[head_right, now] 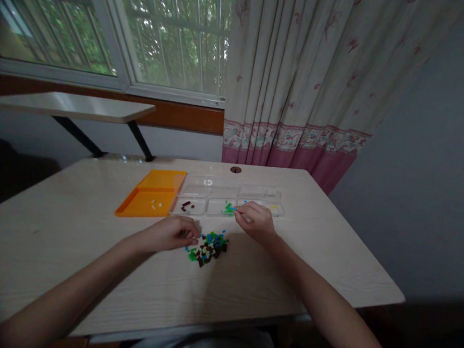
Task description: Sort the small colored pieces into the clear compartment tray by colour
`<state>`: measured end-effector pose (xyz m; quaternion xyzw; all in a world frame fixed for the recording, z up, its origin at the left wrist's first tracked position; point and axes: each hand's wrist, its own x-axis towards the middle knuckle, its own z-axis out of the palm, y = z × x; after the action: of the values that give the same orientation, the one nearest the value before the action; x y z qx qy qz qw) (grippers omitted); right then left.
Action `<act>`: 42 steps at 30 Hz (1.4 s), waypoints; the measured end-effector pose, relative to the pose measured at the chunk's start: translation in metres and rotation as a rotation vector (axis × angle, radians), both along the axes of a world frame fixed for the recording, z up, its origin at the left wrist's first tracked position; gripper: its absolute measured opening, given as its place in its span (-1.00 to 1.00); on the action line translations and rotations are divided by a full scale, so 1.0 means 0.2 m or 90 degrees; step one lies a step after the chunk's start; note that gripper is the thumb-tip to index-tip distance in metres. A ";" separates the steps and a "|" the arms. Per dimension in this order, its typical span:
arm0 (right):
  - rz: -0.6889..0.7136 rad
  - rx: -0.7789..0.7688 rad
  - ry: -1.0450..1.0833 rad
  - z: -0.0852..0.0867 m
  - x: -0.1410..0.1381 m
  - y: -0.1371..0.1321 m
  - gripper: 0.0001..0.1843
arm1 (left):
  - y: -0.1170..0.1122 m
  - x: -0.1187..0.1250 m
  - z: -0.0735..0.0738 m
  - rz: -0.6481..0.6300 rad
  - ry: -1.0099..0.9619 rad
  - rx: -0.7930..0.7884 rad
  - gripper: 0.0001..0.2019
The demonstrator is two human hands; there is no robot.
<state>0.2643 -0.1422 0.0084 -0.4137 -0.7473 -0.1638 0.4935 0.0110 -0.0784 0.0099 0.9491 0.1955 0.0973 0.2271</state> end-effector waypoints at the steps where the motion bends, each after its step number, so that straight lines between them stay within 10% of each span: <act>1: -0.003 0.002 -0.001 0.00 0.01 0.00 -0.91 | 0.00 0.00 0.00 -0.004 0.003 0.006 -0.82; 21: -0.248 -0.287 -0.012 -0.05 0.18 0.07 -0.75 | 0.00 -0.01 0.00 -0.009 0.008 0.068 -0.82; 42: 0.061 -0.338 -0.175 -0.10 -0.13 -0.06 -0.86 | -0.04 0.04 -0.02 0.035 -0.107 0.051 -0.84</act>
<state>0.2375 -0.1538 -0.0126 -0.4664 -0.8424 0.0061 0.2698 0.0182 -0.0858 0.0065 0.9402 0.1980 0.1903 0.2017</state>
